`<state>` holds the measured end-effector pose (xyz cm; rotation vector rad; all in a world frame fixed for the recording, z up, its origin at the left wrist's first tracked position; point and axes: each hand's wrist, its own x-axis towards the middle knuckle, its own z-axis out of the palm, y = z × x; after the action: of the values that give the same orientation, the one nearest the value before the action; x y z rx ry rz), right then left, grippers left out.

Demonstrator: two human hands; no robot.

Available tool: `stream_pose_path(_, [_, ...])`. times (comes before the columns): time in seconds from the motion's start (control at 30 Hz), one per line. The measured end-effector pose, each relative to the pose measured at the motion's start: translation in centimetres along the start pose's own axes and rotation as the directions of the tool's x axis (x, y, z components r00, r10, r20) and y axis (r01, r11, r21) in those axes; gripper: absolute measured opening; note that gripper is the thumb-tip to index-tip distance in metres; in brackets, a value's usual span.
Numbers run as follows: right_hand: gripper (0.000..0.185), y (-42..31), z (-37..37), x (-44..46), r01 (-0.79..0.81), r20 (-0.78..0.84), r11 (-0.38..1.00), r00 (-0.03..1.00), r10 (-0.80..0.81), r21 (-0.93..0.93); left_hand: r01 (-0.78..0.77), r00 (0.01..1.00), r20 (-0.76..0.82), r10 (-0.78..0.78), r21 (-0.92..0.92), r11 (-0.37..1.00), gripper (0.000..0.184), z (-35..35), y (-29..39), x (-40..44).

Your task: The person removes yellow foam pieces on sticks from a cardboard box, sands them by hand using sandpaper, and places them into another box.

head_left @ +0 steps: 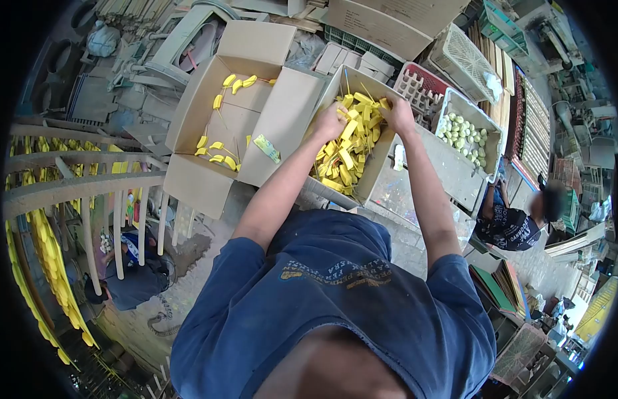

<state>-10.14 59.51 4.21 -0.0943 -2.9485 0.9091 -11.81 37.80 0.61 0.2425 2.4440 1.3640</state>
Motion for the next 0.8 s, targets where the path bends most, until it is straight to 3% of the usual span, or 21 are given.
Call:
stream_pose_path(0.27, [0.030,-1.0,0.2,-1.6,-0.111,-0.060,0.993,0.992,0.113,0.029,-0.007,0.999,0.047,0.009,-0.031,0.999,0.028,0.0,-1.4,0.6])
stream_pose_path(0.33, [0.029,-0.6,0.8,-1.9,-0.064,-0.051,0.995,0.997,0.061,-0.074,-0.012,0.999,0.045,0.012,-0.013,1.000,0.029,-0.1,-1.4,0.3])
stream_pose_path(0.4, [0.029,-0.1,1.5,-2.2,-0.041,-0.061,0.997,0.997,0.037,-0.064,-0.032,0.998,-0.055,0.028,-0.074,0.997,0.029,-0.6,-1.3,-0.1])
stream_pose_path(0.47, [0.029,0.5,2.3,-2.7,-0.019,-0.069,0.998,0.998,0.015,-0.053,-0.042,0.998,-0.060,0.038,-0.078,0.996,0.030,-1.2,-0.9,-0.9])
stream_pose_path(0.53, [0.026,0.1,2.6,-3.3,0.175,-0.133,0.979,0.973,-0.189,-0.110,-0.050,0.997,-0.067,0.045,-0.082,0.995,0.030,-1.6,-1.2,-2.1])
stream_pose_path(0.57, [0.026,-0.1,2.7,-3.6,0.177,-0.133,0.978,0.973,-0.191,-0.108,-0.068,0.995,-0.076,0.065,-0.038,0.997,0.031,-1.9,-1.3,-2.7])
stream_pose_path(0.63, [0.023,-3.4,2.0,-5.2,0.107,-0.300,0.964,0.937,-0.180,-0.243,-0.081,0.993,-0.084,0.081,0.007,0.997,0.031,-1.8,-1.7,-4.0])
stream_pose_path(0.67, [0.026,-4.0,2.3,-5.6,0.118,-0.333,0.973,0.926,-0.181,-0.200,-0.057,0.993,-0.094,0.064,0.075,0.996,0.030,-1.7,-1.8,-4.7])
stream_pose_path(0.73, [0.028,-5.4,2.2,-6.3,0.214,-0.253,0.964,0.935,-0.248,-0.154,-0.029,0.993,-0.107,0.045,0.143,0.989,0.030,-1.8,-1.4,-6.4])
stream_pose_path(0.77, [0.030,-5.7,2.2,-6.5,0.302,-0.178,0.948,0.932,-0.317,-0.103,0.001,0.999,-0.052,0.012,0.255,0.967,0.040,-2.0,-0.9,-7.5])
stream_pose_path(0.8, [0.045,-4.9,3.7,-6.6,0.327,-0.051,0.943,0.945,-0.324,0.062,0.026,1.000,-0.001,-0.028,0.365,0.931,0.050,-2.3,-0.1,-8.5])
